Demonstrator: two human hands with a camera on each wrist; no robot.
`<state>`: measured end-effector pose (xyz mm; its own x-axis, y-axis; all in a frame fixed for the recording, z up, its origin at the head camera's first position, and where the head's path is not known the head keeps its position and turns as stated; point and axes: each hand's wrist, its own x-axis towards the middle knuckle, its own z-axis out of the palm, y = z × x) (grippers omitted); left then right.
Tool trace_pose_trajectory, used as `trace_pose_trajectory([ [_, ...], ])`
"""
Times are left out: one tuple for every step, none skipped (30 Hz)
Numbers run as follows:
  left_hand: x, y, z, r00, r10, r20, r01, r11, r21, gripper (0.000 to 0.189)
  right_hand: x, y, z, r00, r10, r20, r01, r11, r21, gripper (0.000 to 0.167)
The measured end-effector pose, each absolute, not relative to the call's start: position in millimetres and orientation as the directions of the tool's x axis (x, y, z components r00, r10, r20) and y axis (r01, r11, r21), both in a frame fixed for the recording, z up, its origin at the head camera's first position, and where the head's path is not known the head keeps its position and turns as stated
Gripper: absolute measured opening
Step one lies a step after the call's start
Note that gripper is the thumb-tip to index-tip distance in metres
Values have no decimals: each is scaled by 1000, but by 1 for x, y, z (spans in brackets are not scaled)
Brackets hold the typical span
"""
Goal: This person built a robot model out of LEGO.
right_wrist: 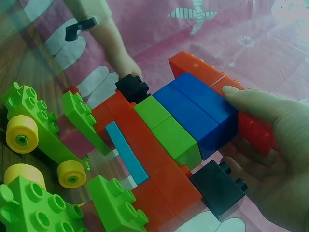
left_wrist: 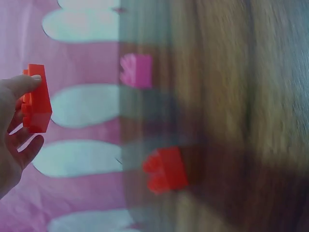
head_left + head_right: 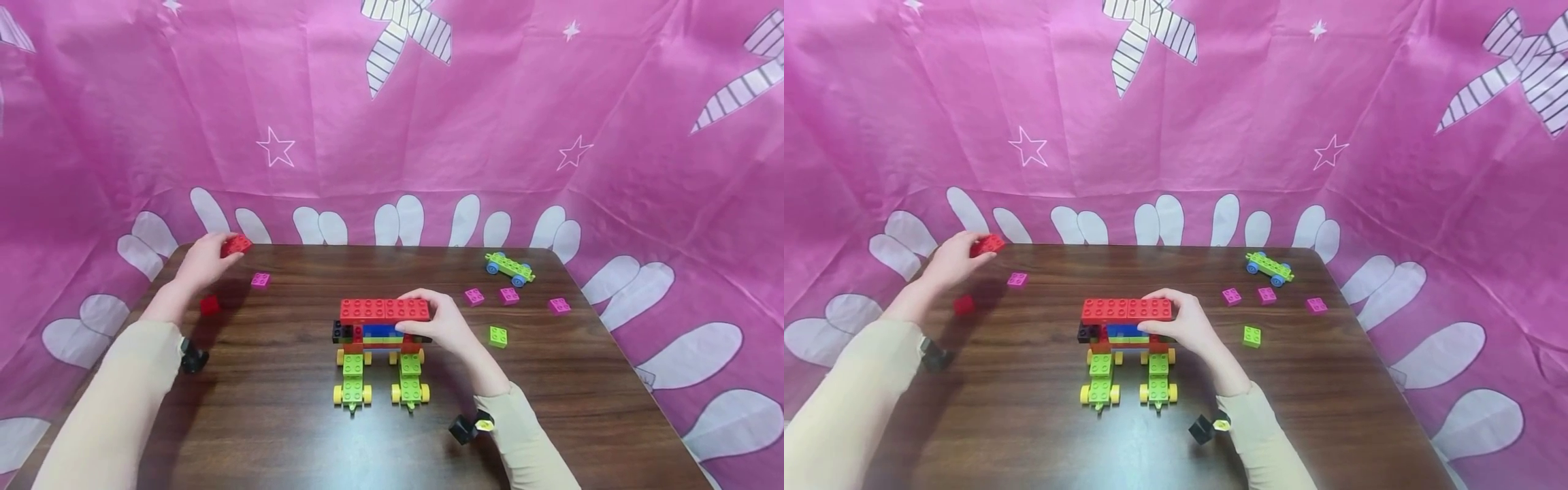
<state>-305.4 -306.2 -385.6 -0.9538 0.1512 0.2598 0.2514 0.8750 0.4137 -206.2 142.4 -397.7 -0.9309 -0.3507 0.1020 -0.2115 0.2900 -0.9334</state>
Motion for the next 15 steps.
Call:
trace_pose_trajectory([
  [-304, -301, -382, -950, 157, 269, 260, 874, 411, 48, -206, 142, -398, -930, -352, 103, -213, 290, -933, 38],
  [-303, -296, -380, -946, 164, 279, 271, 871, 409, 48, -207, 142, -398, -930, -352, 103, -213, 290, -933, 39],
  [-302, -291, -377, -941, 172, 290, 284, 869, 406, 48, -207, 142, -398, -930, -352, 102, -212, 290, -933, 39],
  [-301, -286, -375, -935, 180, 305, 298, 865, 404, 49, -207, 142, -397, -931, -352, 100, -211, 291, -933, 39],
  [-300, -280, -372, -928, 190, 320, 314, 861, 400, 49, -207, 142, -398, -931, -351, 99, -210, 292, -933, 39],
  [-298, -274, -370, -921, 199, 336, 331, 854, 402, 48, -207, 142, -398, -931, -352, 99, -210, 293, -933, 39],
  [-296, -268, -368, -912, 210, 352, 350, 845, 404, 48, -208, 142, -398, -931, -350, 98, -208, 293, -933, 39],
  [-294, -262, -365, -905, 218, 366, 366, 837, 407, 49, -208, 142, -398, -932, -349, 97, -207, 293, -933, 39],
  [-291, -255, -363, -897, 226, 380, 382, 828, 411, 49, -208, 142, -398, -932, -349, 96, -206, 294, -933, 39],
  [-288, -248, -360, -889, 234, 392, 398, 818, 415, 49, -208, 142, -398, -933, -348, 95, -206, 295, -933, 39],
  [-285, -241, -357, -883, 243, 402, 413, 807, 421, 50, -207, 141, -397, -933, -348, 94, -204, 296, -933, 39],
  [-281, -233, -355, -877, 251, 410, 427, 798, 425, 50, -207, 141, -397, -933, -348, 93, -203, 296, -933, 40],
  [-278, -226, -352, -871, 261, 417, 440, 790, 426, 50, -207, 141, -397, -933, -348, 92, -202, 296, -934, 40],
  [-274, -219, -350, -865, 270, 422, 452, 783, 427, 50, -207, 141, -397, -934, -347, 91, -201, 296, -934, 40],
  [-271, -211, -348, -858, 279, 431, 466, 775, 426, 51, -207, 141, -396, -934, -345, 92, -201, 296, -934, 40],
])
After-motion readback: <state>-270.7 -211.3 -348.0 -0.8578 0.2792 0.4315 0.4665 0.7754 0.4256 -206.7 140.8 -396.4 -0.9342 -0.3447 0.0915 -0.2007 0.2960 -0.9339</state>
